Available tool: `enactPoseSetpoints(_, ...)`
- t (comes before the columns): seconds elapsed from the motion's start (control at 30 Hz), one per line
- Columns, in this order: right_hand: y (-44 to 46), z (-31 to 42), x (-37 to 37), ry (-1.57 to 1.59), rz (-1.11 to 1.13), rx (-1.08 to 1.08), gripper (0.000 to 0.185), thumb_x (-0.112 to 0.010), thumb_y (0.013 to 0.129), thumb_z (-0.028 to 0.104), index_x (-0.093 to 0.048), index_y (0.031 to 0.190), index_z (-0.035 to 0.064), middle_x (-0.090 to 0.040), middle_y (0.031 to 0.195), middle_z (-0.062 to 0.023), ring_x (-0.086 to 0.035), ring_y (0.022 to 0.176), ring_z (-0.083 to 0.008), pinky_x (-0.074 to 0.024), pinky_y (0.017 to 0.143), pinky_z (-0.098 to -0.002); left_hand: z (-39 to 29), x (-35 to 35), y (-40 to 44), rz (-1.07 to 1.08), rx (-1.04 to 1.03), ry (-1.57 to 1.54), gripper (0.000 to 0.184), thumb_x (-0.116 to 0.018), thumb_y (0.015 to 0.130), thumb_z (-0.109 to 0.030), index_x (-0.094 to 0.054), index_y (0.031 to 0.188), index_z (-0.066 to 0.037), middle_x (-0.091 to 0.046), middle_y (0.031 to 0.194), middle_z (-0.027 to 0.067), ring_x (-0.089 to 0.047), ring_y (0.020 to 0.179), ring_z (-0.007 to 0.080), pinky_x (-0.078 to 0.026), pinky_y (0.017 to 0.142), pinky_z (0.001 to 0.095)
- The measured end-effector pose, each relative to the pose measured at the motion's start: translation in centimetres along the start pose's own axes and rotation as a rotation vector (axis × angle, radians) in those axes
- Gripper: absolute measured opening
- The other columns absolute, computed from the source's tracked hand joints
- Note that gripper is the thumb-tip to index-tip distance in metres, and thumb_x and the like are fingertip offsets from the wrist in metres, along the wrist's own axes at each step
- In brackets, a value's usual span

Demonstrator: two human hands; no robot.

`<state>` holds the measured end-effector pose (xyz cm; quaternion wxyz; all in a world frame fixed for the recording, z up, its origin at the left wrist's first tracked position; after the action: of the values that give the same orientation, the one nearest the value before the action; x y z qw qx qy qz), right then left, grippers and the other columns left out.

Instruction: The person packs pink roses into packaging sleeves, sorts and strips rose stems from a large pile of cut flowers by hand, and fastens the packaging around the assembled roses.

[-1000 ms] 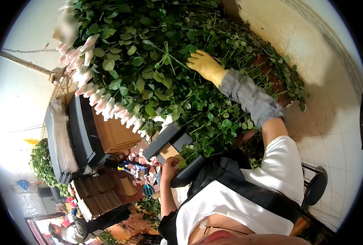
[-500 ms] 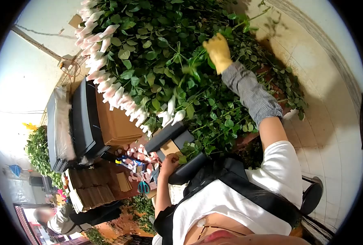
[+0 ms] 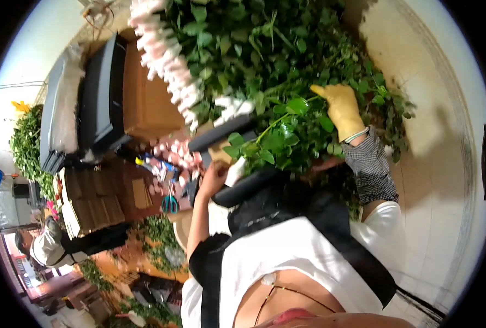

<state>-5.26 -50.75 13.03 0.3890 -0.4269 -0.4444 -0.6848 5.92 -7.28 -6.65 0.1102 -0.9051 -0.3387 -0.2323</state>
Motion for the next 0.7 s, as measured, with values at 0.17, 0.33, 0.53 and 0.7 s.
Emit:
enactPoseSetpoints(0.17, -9.2, 1.5, -8.2, -0.380, 0.516, -0.150, 0.045, -0.062, 0.079, -0.004, -0.073, 0.117, 0.0173, -0.071, 0.088, -0.0121, -0.067, 0.080, -0.0277, -0.0558, 0.082, -0.0367, -3.5, 1.5, -0.3, 0.069, 0.325, 0.052, 0.049, -0.078, 0.083, -0.024, -0.064, 0.121, 0.003, -0.062, 0.104, 0.0132, -0.065, 0.089, 0.0245, -0.051, 0.081, 0.0346)
enactPoseSetpoints(0.33, -8.8, 2.2, -1.8, 0.553, 0.114, -0.050, 0.054, -0.052, 0.078, -0.016, -0.071, 0.120, 0.0124, -0.071, 0.099, -0.0164, -0.068, 0.091, -0.0337, -0.0554, 0.083, -0.0375, -5.0, 1.3, 0.4, 0.220, 0.042, 0.123, 0.044, -0.076, 0.082, -0.009, -0.064, 0.123, 0.000, -0.062, 0.111, 0.0110, -0.064, 0.093, 0.0208, -0.051, 0.081, 0.0317)
enactPoseSetpoints(0.53, -9.5, 4.6, -2.3, -0.186, 0.177, 0.029, 0.040, -0.056, 0.087, 0.009, -0.073, 0.121, 0.0217, -0.067, 0.077, -0.0104, -0.065, 0.072, -0.0314, -0.0509, 0.065, -0.0430, 0.2, 3.8, 1.5, 0.185, 0.309, -0.048, 0.025, -0.064, 0.088, -0.008, -0.065, 0.110, 0.003, -0.069, 0.093, 0.0085, -0.065, 0.084, 0.0179, -0.051, 0.075, 0.0304)
enactPoseSetpoints(0.7, -13.7, 4.2, -14.0, -0.260, 0.178, -0.023, 0.020, -0.058, 0.081, 0.010, -0.069, 0.093, 0.0215, -0.061, 0.078, -0.0003, -0.064, 0.084, -0.0229, -0.0467, 0.092, -0.0395, -2.0, 3.2, 2.8, 0.352, 0.306, -0.188, 0.039, -0.067, 0.085, -0.007, -0.060, 0.122, 0.003, -0.069, 0.098, 0.0086, -0.064, 0.089, 0.0180, -0.051, 0.077, 0.0326)
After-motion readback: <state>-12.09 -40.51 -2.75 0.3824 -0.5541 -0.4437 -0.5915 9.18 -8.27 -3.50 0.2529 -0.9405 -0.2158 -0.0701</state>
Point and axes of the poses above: each hand's wrist, its own y-axis towards the middle knuckle, its own x-axis out of the back of the hand, z = x × y, the point moved 6 cm from there along y, towards the middle knuckle
